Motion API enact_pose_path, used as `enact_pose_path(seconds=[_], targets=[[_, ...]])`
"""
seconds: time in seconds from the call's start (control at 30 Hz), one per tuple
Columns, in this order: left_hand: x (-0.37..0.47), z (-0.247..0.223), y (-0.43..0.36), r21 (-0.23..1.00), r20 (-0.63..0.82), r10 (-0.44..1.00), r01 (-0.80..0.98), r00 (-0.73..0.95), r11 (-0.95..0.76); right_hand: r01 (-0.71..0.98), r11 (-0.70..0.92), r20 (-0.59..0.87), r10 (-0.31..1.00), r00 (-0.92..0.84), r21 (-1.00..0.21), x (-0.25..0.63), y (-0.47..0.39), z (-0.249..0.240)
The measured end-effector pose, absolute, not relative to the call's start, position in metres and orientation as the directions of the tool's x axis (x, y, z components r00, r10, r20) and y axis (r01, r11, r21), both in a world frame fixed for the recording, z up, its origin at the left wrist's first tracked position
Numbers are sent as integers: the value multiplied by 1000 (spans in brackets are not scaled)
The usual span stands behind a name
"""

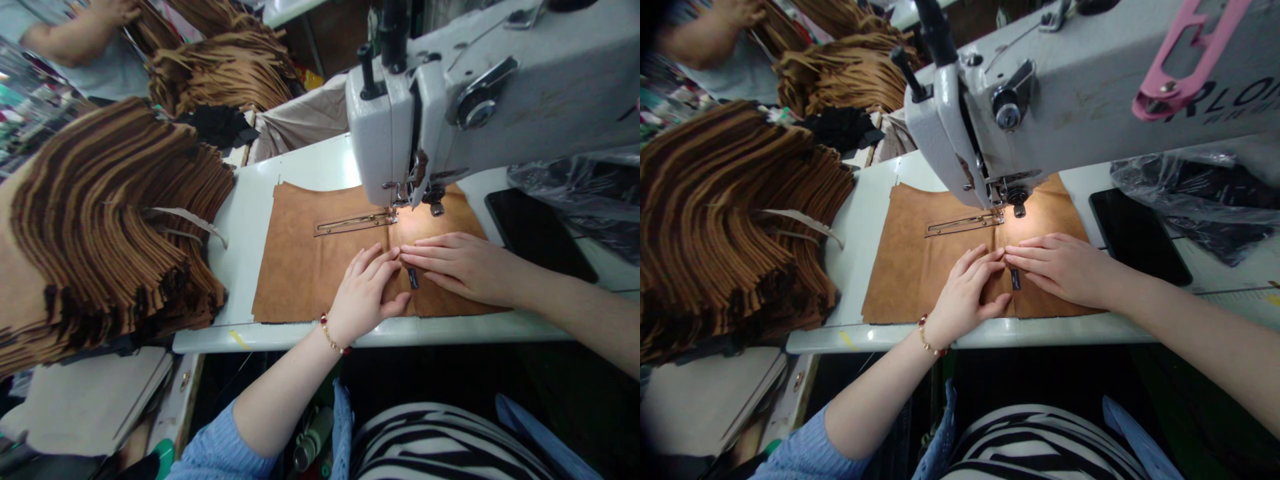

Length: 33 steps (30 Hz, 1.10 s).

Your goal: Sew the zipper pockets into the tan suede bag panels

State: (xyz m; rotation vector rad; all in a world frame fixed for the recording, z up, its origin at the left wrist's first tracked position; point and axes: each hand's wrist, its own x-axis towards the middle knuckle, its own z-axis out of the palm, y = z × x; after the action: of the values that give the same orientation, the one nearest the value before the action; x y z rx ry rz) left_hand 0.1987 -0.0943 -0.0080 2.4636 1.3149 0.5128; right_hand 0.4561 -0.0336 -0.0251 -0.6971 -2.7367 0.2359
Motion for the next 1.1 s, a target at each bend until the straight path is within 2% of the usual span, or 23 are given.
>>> enact_pose_path(seconds=[0.23,0.47,0.73,1.1], targets=[[199,-8,-94,427,169,841,731,514,-533,446,872,288,488,-824,-201,455,-37,-26],[198,-9,-93,410,163,832,731,530,-546,448,866,227,492,-840,-221,452,-27,-18],[199,-8,-93,420,163,834,728,527,-542,477,859,290,512,-809,-186,447,-7,-24],[197,-7,-92,428,161,831,721,533,-545,551,806,276,592,-757,-219,443,-16,-28]])
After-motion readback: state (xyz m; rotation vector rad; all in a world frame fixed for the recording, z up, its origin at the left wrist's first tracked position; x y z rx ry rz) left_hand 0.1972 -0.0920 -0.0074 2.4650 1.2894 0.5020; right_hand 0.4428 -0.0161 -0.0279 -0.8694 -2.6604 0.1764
